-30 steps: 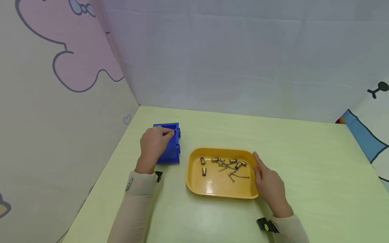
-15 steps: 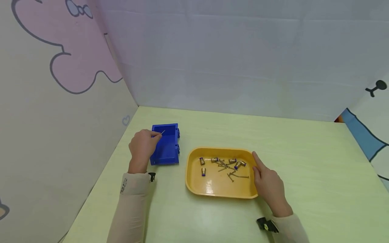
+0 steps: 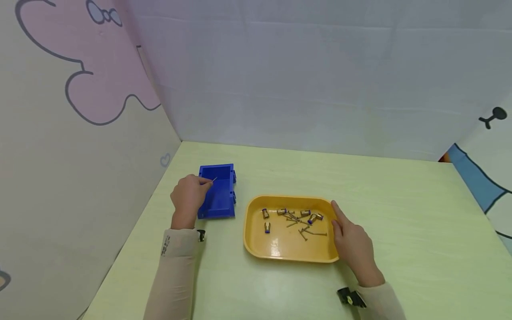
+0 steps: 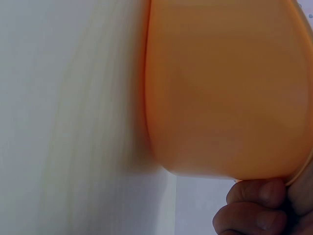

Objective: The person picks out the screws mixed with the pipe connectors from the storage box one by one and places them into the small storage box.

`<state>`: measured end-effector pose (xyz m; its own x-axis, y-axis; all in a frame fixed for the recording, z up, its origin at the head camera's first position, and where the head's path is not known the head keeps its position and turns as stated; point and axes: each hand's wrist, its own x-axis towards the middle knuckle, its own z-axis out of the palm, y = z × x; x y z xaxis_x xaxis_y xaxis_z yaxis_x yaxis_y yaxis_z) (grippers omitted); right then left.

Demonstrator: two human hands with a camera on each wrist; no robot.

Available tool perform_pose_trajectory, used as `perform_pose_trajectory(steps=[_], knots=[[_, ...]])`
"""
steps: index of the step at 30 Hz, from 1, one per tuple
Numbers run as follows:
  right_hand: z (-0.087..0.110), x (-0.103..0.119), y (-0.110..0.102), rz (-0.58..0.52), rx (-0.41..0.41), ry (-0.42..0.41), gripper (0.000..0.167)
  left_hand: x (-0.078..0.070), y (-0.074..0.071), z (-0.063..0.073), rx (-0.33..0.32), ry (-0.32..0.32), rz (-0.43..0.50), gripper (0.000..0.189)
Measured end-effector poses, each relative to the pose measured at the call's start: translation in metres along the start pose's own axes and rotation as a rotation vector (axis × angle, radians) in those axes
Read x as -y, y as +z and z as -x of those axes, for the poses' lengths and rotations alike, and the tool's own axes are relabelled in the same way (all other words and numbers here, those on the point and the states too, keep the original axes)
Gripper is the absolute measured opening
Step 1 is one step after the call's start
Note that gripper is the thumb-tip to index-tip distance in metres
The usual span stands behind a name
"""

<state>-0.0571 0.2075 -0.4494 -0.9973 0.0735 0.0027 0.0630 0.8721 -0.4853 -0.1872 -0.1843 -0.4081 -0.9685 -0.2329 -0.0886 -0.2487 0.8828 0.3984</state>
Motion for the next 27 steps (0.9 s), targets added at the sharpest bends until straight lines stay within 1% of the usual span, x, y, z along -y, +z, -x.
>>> perform_pose_trajectory(steps=[3,11,18,27], knots=[[0.0001,0.0001,-0.0002,-0.002,0.004,0.003,0.055,0.0015,0.0023,-0.0002,-0.002,-0.001,-0.002,0.029],[-0.0002,0.0002,-0.0007,0.002,0.002,0.004,0.055,0.0037,0.0062,0.0005,-0.028,0.027,-0.009,0.027],[0.0000,-0.0007,0.0007,-0.003,-0.007,-0.004,0.055,0.0036,0.0061,0.0006,0.007,0.027,0.002,0.027],[-0.0005,-0.0029,0.0031,-0.007,-0.024,-0.020,0.056,0.0057,0.0082,-0.0017,-0.016,0.086,0.012,0.035]])
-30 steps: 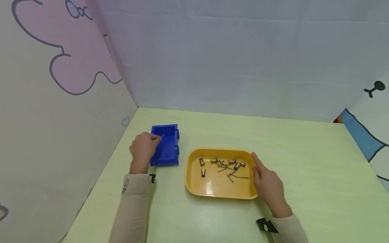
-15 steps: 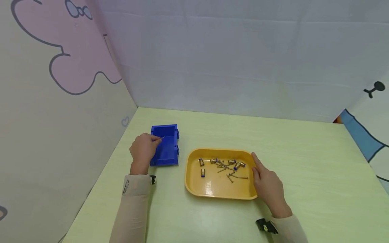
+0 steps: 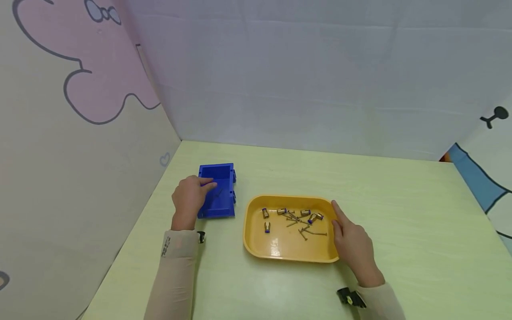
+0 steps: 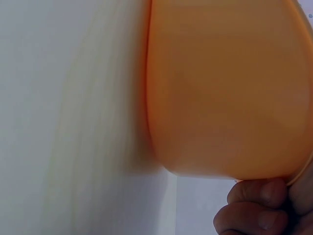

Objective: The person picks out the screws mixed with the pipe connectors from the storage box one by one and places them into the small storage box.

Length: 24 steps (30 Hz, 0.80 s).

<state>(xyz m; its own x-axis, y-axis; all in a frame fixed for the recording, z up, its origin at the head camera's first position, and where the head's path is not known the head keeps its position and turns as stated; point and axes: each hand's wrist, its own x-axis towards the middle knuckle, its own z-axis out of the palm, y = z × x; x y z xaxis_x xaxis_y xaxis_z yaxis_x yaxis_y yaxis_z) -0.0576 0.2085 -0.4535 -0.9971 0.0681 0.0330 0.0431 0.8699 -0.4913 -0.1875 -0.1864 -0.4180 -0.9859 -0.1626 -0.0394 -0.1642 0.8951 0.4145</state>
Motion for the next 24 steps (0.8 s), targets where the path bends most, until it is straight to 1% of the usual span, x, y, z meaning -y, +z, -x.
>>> perform_pose_trajectory(steps=[5,9,11,15,18,22,24], knots=[[-0.001,0.000,0.000,-0.001,-0.003,0.002,0.055,-0.009,0.000,0.000,0.019,0.045,-0.009,0.040],[0.000,0.001,-0.001,-0.002,-0.002,0.005,0.055,-0.022,-0.001,0.003,0.042,0.077,-0.003,0.043],[0.000,0.002,-0.001,-0.003,0.002,0.007,0.054,-0.029,-0.002,0.005,0.041,0.103,-0.003,0.043],[0.000,0.002,-0.002,-0.001,0.011,0.013,0.055,-0.044,-0.001,0.012,0.032,0.177,0.004,0.044],[0.000,0.002,-0.002,0.001,0.015,0.018,0.055,-0.056,0.001,0.016,0.028,0.247,0.019,0.047],[0.000,0.002,-0.003,0.005,0.020,0.025,0.055,-0.072,0.005,0.024,0.007,0.328,0.047,0.049],[0.000,0.003,-0.003,0.007,0.023,0.028,0.055,-0.079,0.007,0.028,-0.001,0.364,0.046,0.050]])
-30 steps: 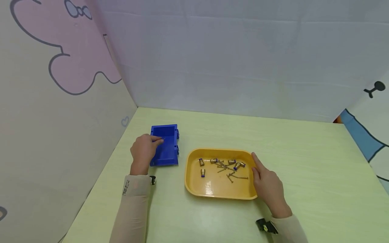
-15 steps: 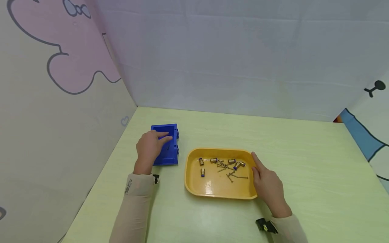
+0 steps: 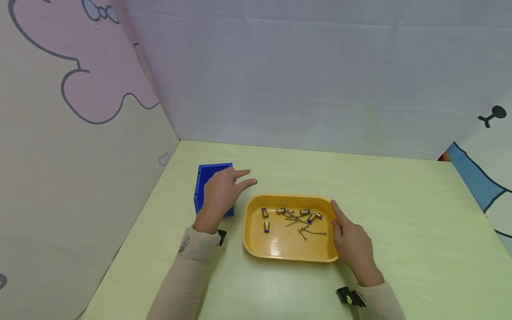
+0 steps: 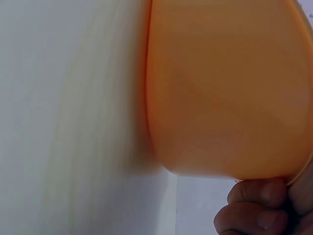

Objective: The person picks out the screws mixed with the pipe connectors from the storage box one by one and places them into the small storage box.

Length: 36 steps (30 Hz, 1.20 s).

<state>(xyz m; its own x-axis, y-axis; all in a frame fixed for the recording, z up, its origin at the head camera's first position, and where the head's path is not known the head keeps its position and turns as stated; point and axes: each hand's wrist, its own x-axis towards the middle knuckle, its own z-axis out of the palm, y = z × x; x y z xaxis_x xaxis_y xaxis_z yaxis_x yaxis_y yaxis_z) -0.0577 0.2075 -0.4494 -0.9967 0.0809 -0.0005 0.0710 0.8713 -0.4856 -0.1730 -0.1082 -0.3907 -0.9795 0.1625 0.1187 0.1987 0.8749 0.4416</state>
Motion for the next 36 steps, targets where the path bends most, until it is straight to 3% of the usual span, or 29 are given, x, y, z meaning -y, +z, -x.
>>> perform_pose_trajectory(steps=[12,21,24,31,36], knots=[[-0.004,-0.006,-0.001,-0.033,0.013,-0.002,0.055,-0.045,0.014,0.007,0.100,0.142,0.006,0.055],[-0.005,-0.007,-0.006,-0.077,0.074,0.032,0.055,-0.055,0.025,0.010,0.119,0.222,0.016,0.053],[-0.006,-0.007,-0.008,-0.073,0.091,0.048,0.053,-0.058,0.023,0.012,0.124,0.239,0.012,0.054],[-0.007,-0.008,-0.007,-0.041,0.064,0.031,0.054,-0.069,0.012,0.011,0.068,0.304,0.018,0.054],[-0.006,-0.008,-0.004,-0.029,0.052,0.024,0.054,-0.079,0.011,0.007,0.104,0.323,0.071,0.055]])
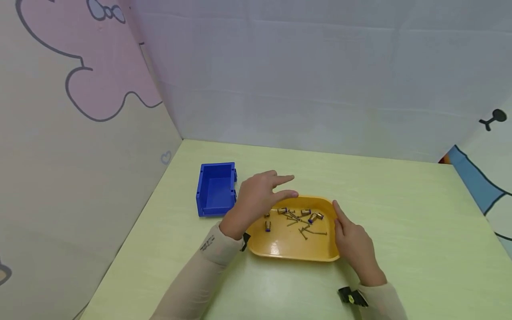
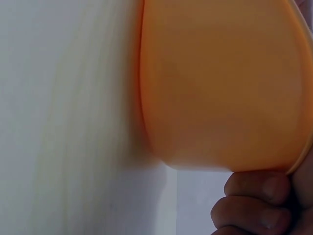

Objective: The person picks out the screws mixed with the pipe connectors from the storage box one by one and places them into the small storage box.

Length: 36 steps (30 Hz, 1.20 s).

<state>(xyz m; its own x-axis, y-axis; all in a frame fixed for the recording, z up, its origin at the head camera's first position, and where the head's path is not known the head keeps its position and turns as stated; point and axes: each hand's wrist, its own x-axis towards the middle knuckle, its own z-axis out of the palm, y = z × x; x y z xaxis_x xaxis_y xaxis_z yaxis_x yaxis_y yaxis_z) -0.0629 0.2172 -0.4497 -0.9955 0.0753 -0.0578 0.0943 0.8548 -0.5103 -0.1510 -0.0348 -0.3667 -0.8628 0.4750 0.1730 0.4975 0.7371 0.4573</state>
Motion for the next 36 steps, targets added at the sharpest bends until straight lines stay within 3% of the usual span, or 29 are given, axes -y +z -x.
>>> perform_pose_trajectory(steps=[11,21,32,36], knots=[[0.001,0.004,0.001,0.008,0.006,0.026,0.054,-0.002,0.030,-0.016,0.090,0.034,0.059,0.055],[0.001,0.002,0.004,0.016,-0.033,-0.016,0.054,0.001,0.061,-0.015,0.289,-0.006,0.080,0.052],[0.002,0.005,0.000,0.012,-0.033,-0.012,0.052,0.002,0.068,-0.018,0.415,-0.072,-0.021,0.055],[0.002,0.005,0.000,0.010,-0.031,-0.015,0.052,0.003,0.069,-0.018,0.417,-0.098,-0.043,0.051]])
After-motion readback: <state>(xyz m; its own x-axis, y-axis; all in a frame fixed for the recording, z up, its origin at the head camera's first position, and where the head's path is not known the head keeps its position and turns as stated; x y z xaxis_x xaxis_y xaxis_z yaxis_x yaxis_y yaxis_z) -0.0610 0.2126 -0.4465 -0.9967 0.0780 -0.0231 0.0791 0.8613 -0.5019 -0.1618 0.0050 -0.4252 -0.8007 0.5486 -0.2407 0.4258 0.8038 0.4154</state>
